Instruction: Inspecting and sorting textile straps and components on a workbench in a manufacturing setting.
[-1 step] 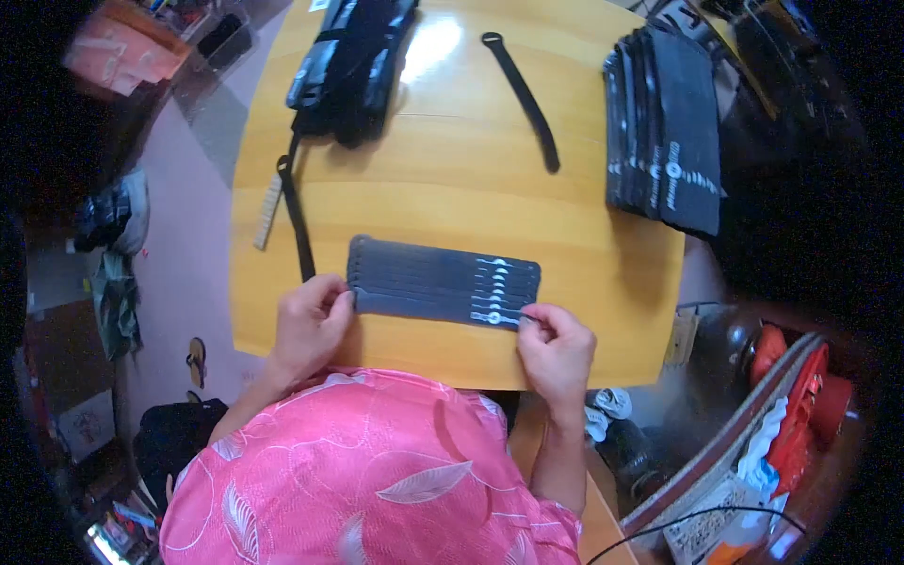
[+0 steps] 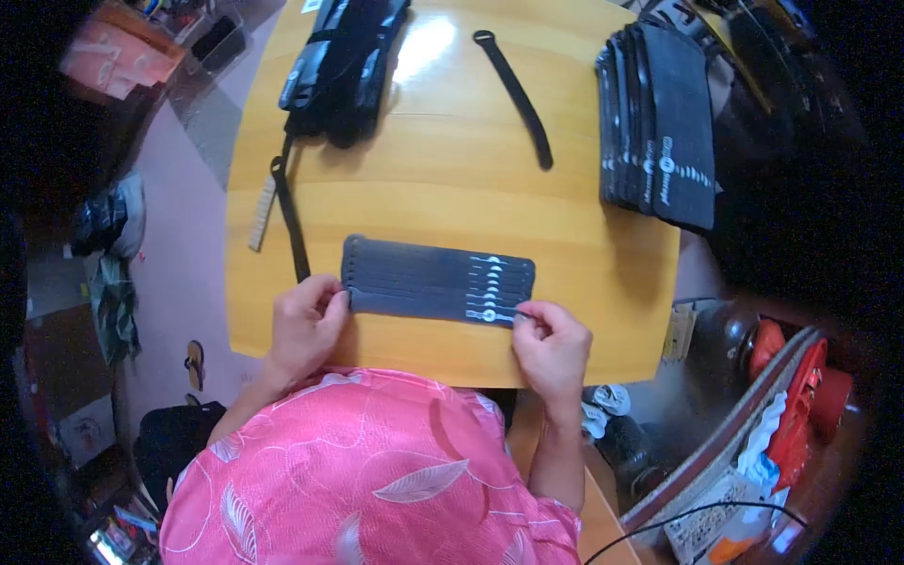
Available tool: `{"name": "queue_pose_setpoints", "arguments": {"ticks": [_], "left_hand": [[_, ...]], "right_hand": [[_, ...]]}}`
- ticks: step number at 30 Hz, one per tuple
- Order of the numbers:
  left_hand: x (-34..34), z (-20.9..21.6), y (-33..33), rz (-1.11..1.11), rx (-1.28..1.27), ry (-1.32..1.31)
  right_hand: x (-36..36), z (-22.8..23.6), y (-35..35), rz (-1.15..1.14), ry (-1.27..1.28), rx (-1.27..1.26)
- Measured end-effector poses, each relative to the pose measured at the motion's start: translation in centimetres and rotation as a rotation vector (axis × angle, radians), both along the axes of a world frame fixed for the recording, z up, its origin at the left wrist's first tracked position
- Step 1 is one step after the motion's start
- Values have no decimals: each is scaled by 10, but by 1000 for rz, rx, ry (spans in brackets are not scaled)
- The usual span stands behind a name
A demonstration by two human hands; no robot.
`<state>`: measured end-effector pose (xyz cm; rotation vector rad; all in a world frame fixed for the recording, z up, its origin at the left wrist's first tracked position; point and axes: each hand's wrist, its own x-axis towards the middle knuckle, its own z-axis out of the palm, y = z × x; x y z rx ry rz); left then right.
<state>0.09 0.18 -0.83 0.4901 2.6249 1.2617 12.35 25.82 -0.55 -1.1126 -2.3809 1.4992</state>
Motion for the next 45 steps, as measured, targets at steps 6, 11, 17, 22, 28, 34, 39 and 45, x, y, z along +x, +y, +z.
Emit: {"name": "queue_pose_setpoints", "arguments": {"ticks": [6,11,17,22,28,34,39,45], "left_hand": [[1,3,5,16,-22,40],[1,1,4,-20,-39,81],[-2,3,-1,-39,-110,94],[-2,4,-6,-2,-121,9],[-13,9,-20,65,358,-668],[-17,19,-50,8,753,-772],[-1,21,-22,-510,197,273],[15,0,-14,-505,-92,591]], "right_hand": [[0,1,-2,-10,-2,16],[-2,2,-2,5,-12,100],[-9,5,-10,37,-48,218],[-11,10,-10,89,-124,356],[-11,10,-7,98,-187,416],[-2,22,-17,37,-84,217],[-21,17,-79,627,474,690],[6,5,-74,634,296,693]]}}
